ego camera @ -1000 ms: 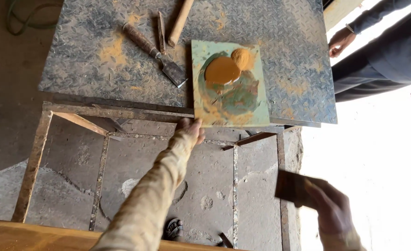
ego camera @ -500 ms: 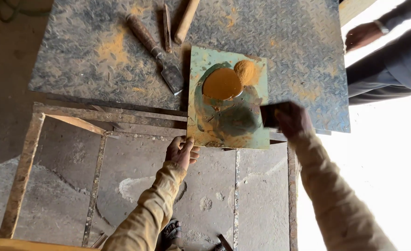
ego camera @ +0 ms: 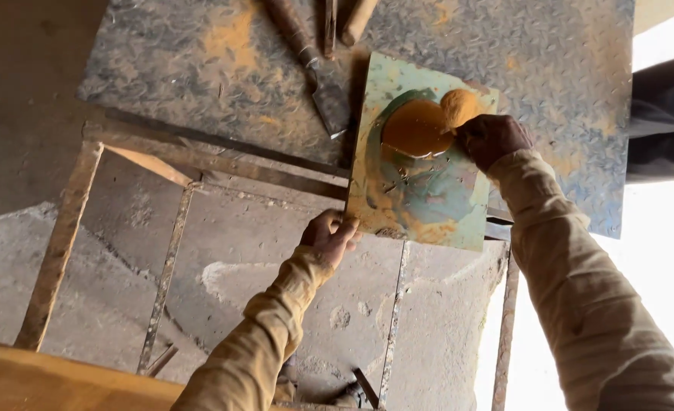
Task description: The person mixes a brown filler paste with powder on a small board, then presses the paste by hand into the holes of a long wooden plank. They then use a chisel and mallet to tap and trim the filled spots along the plank.
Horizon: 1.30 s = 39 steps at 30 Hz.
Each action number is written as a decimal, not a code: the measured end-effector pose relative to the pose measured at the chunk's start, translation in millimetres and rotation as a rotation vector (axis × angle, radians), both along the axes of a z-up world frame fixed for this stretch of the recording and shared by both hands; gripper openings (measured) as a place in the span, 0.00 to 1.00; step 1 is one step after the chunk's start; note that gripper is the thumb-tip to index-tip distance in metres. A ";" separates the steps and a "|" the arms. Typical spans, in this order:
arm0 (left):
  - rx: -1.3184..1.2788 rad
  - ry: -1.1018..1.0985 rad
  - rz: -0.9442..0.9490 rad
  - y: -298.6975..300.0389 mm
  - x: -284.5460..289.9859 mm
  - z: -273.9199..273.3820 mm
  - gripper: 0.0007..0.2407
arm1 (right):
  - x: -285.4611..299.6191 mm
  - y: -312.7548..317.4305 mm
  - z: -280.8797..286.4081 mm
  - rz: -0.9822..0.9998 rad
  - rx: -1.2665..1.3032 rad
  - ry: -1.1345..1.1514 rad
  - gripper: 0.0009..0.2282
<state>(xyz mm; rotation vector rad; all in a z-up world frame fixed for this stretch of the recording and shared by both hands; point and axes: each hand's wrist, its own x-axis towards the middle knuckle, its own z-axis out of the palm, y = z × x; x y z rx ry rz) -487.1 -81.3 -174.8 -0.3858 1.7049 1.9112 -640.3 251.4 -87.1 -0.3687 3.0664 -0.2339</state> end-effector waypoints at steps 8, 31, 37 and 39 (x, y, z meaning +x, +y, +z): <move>0.174 0.001 0.078 5.7 -4.1 -4.1 0.26 | -11.6 22.4 -17.3 -0.348 -0.575 -0.251 0.11; 0.061 0.003 0.033 9.5 -5.6 -21.7 0.29 | -38.8 21.0 -45.3 -0.258 -0.788 -0.417 0.12; 0.071 -0.011 0.030 7.5 -8.3 -5.2 0.28 | -34.0 -7.5 -21.1 -0.269 -0.657 -0.431 0.12; 0.058 -0.013 0.031 7.7 -7.9 -2.9 0.27 | -34.6 -12.2 -19.9 -0.282 -0.672 -0.455 0.12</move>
